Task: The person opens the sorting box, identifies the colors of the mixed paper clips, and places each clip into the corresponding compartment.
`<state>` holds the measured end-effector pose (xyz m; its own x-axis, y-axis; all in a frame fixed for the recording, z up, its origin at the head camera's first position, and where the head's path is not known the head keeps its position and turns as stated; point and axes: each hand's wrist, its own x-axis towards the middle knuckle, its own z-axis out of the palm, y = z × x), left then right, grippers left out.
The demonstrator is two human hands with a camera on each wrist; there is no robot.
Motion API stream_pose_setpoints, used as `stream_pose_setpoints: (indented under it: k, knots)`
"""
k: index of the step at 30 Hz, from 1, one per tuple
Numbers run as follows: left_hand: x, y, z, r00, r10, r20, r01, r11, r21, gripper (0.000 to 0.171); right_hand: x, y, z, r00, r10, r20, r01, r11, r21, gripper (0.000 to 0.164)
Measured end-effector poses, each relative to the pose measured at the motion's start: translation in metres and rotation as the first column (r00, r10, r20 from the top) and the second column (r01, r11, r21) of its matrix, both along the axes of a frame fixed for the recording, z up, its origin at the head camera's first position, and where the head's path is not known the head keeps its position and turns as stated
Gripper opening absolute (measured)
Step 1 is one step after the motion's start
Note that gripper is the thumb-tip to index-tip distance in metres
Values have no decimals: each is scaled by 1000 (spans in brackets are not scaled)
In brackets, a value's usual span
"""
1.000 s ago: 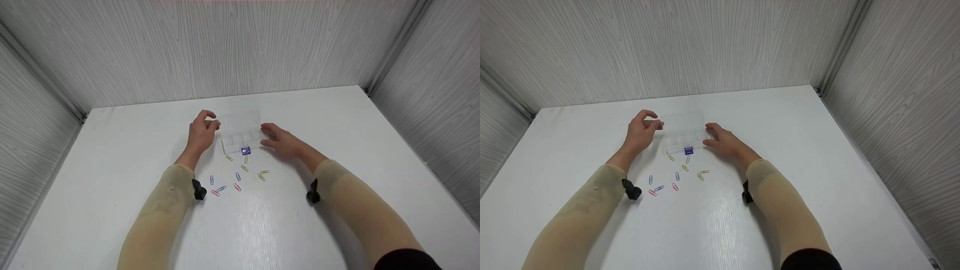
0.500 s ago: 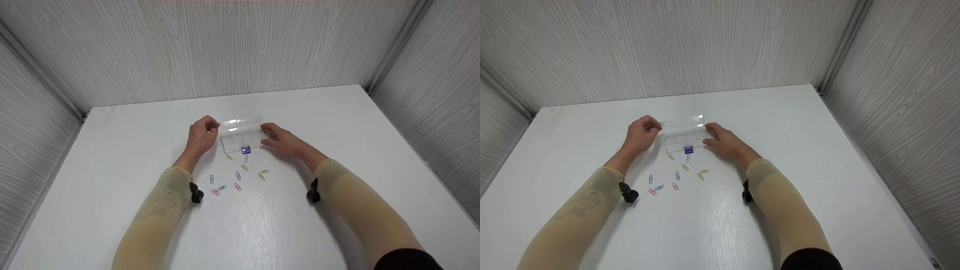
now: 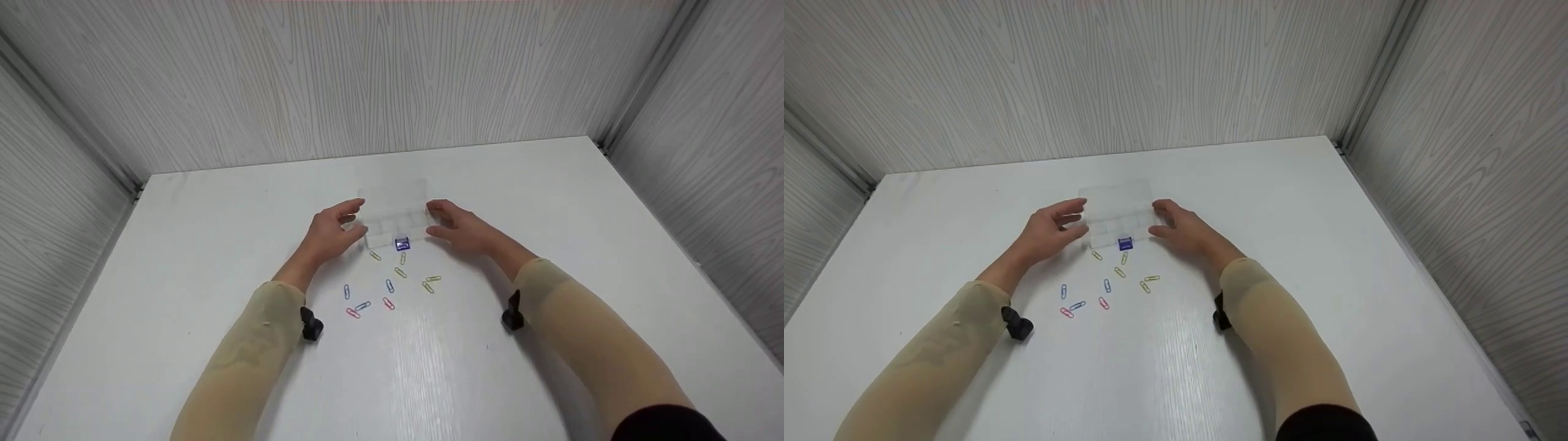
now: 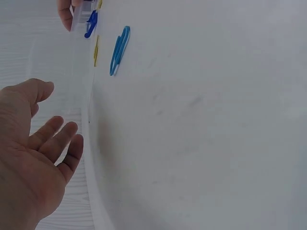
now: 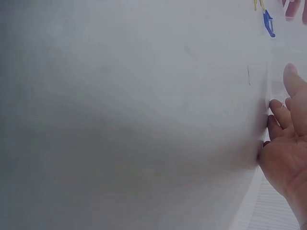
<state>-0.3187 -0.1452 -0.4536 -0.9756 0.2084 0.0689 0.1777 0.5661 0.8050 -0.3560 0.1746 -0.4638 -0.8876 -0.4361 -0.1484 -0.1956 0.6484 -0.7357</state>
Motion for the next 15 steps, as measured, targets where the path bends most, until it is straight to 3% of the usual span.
stream_pose_setpoints:
  k: [9, 15]
  knots:
    - [-2, 0, -5, 992, -14, 128, 27, 995, -101, 78, 2, -1, 1, 1000, 5, -4, -6, 1000, -15, 65]
    - [-3, -1, -7, 989, -25, 145, 47, 988, -147, 78, 3, -2, 1, 1000, -3, -8, 3, 1000, 5, 65]
